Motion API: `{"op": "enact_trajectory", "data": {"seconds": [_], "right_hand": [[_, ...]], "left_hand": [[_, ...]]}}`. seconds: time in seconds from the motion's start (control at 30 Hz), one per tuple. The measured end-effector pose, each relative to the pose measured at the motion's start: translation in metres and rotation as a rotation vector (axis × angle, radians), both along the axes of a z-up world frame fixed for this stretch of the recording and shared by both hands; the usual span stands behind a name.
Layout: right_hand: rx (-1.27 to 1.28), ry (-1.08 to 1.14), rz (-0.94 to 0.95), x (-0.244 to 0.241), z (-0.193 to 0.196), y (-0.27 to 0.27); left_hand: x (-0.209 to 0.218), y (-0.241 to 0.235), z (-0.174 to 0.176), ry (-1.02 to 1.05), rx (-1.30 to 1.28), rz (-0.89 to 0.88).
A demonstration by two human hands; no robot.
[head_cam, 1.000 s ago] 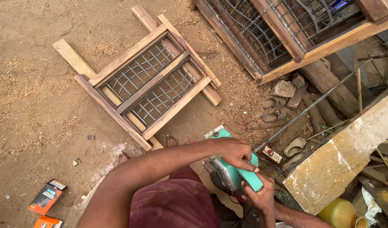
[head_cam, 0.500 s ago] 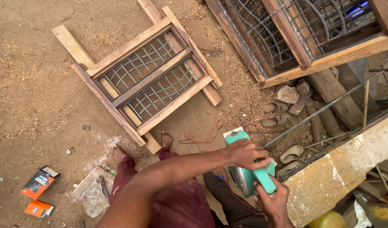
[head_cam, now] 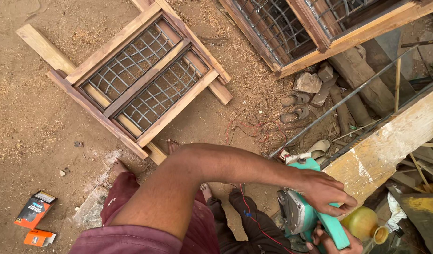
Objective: The person uses a handheld electric planer to smooth the edges of a wooden frame with a metal grille. They then reposition the frame and use an angle grinder with a sanding disc to further smooth the wooden surfaces.
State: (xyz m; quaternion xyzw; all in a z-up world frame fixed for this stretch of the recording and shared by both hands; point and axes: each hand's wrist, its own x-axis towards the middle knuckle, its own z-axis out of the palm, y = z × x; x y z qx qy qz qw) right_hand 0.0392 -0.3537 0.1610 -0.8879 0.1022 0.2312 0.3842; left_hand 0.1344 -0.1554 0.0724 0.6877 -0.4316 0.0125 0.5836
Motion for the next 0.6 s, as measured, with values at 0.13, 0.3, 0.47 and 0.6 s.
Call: {"op": "enact_trajectory", "data": {"seconds": [0.13,0.3,0.47,0.6], "right_hand": [[0.022,0.074,-0.081,0.003,-0.013,-0.034],[0.244,-0.191,0.425,0.006,-0.038,-0.084],[0.345,-0.093,0.194,0.009,-0.056,-0.115],[0.283,-0.094,0.145,0.004,-0.059,-0.115]], "left_hand": [[-0.001,-0.012,0.004,0.03,-0.03,-0.13],[-0.011,-0.017,-0.001,0.134,0.025,-0.192],[-0.014,-0.027,-0.005,0.202,-0.015,-0.154],[-0.019,-0.014,-0.01,0.012,-0.172,0.111]]}}
